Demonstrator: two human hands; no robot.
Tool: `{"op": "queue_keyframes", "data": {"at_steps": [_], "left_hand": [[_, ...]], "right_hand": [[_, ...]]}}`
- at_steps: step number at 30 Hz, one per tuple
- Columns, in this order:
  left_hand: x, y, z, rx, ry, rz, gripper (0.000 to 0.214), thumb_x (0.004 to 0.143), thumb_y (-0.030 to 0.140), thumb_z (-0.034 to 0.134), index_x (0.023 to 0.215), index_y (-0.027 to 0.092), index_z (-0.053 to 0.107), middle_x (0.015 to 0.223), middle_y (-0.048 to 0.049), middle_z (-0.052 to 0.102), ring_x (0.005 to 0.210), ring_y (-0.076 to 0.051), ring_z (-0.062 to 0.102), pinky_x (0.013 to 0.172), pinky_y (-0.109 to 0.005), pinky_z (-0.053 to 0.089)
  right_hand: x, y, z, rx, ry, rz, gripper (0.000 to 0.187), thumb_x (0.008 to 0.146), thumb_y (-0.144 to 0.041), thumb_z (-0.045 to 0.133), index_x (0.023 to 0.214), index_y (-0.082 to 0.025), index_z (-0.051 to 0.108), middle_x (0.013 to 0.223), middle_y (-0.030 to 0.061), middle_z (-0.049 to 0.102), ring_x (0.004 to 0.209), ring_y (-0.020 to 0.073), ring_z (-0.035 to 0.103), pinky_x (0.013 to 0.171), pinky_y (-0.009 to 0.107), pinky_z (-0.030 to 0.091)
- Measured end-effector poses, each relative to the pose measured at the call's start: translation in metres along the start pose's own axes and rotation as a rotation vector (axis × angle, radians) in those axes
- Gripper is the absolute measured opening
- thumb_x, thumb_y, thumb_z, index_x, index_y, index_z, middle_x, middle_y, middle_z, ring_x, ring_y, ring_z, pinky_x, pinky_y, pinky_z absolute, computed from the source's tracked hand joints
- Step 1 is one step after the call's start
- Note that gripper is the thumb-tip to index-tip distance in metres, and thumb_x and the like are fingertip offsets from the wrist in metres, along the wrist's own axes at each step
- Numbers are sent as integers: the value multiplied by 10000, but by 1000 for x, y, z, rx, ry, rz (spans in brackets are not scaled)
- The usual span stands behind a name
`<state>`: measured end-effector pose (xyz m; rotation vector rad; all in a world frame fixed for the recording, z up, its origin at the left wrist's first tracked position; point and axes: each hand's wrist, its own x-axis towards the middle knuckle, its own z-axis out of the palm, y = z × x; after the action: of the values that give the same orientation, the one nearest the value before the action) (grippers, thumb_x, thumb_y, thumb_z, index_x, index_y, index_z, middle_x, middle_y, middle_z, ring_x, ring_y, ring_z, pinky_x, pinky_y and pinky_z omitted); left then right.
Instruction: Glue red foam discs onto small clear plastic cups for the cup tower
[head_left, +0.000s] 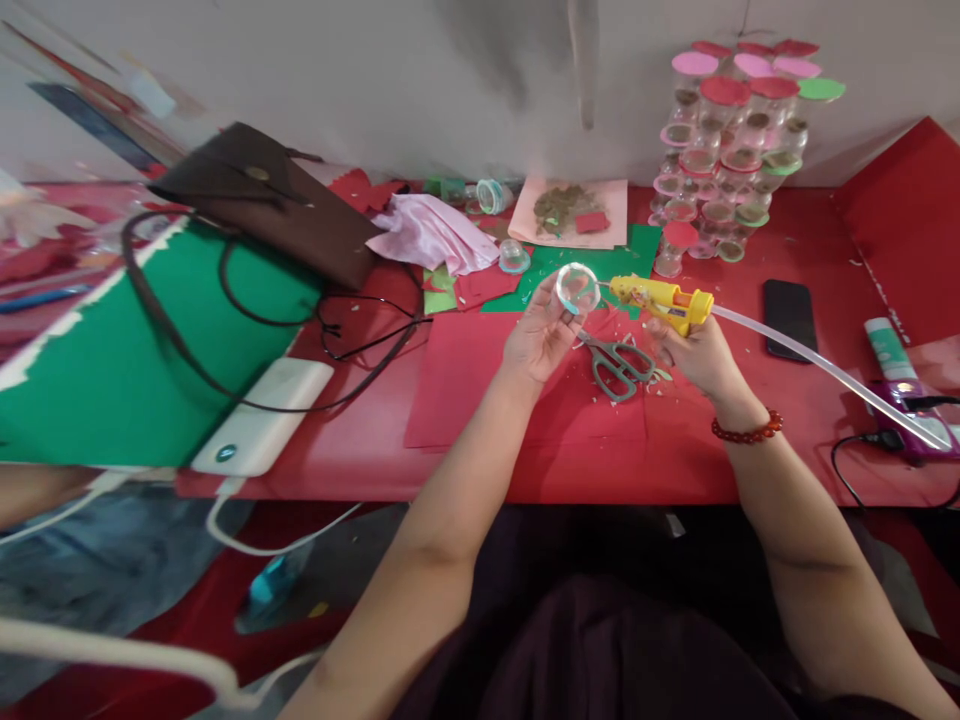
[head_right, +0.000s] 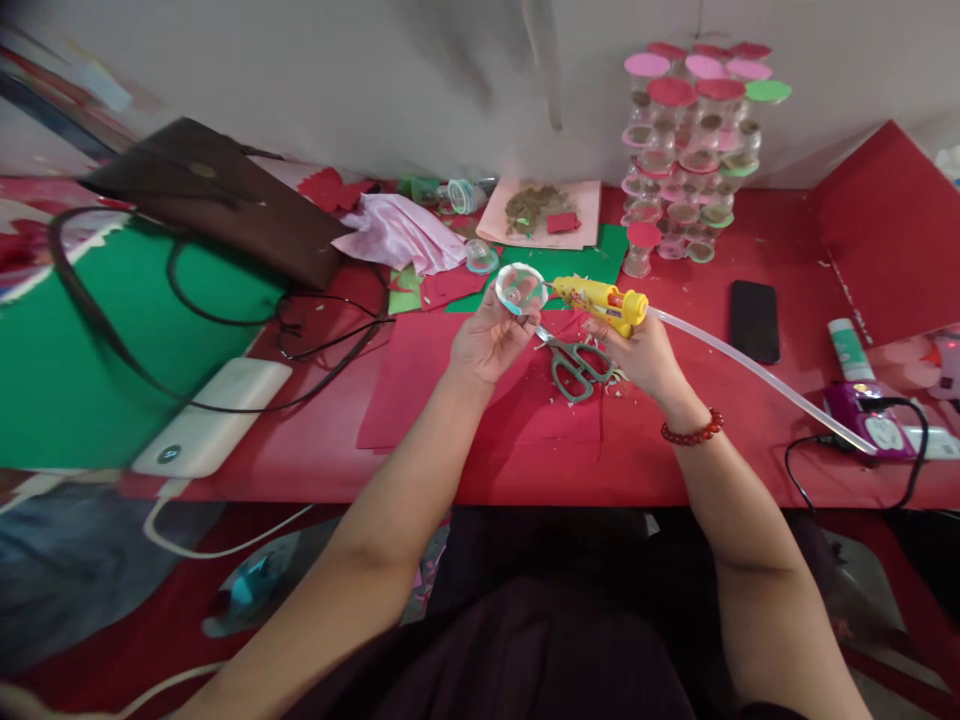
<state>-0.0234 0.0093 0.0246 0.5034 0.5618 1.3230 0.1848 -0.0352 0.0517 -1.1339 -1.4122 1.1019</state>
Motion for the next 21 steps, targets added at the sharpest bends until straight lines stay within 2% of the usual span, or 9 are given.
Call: {"op": "queue_keyframes", "data": {"at_steps": [4, 10, 14, 21], "left_hand": [[0, -1, -2, 37, -29, -4, 309, 924, 97, 598, 1180, 237, 698, 1204, -46, 750, 1248, -177, 672, 998, -245, 550], [-1, -2, -1, 47, -4, -49, 221, 896, 145, 683, 1093, 241, 713, 1131, -47, 757, 1110, -182, 714, 862, -245, 569], [-1, -4, -1, 77, -14, -61, 145, 883, 136, 710, 989, 234, 723, 1089, -36, 758, 1094, -176, 708, 819, -231, 551], [0, -7, -4, 116, -51, -84, 198, 855, 110, 733, 997, 248, 738, 1088, -17, 753, 1033, -158, 706, 815, -228, 531]], "right_hand": [[-1, -2, -1, -13, 11, 29, 261, 854, -428, 755, 941, -201, 660, 514, -97, 437, 442, 60, 365, 418, 238, 307], [-1, -5, -1, -18, 26, 37, 264, 860, -431, 755, 966, -203, 674, 519, -92, 435, 438, 63, 364, 412, 240, 309], [-1, -6, 0, -28, 20, 32, 296, 860, -463, 751, 984, -202, 690, 509, -90, 428, 442, 66, 359, 418, 238, 313], [-1, -6, -1, -26, -2, 10, 366, 869, -488, 735, 1097, -203, 698, 518, -88, 424, 449, 71, 341, 421, 231, 316]]}}
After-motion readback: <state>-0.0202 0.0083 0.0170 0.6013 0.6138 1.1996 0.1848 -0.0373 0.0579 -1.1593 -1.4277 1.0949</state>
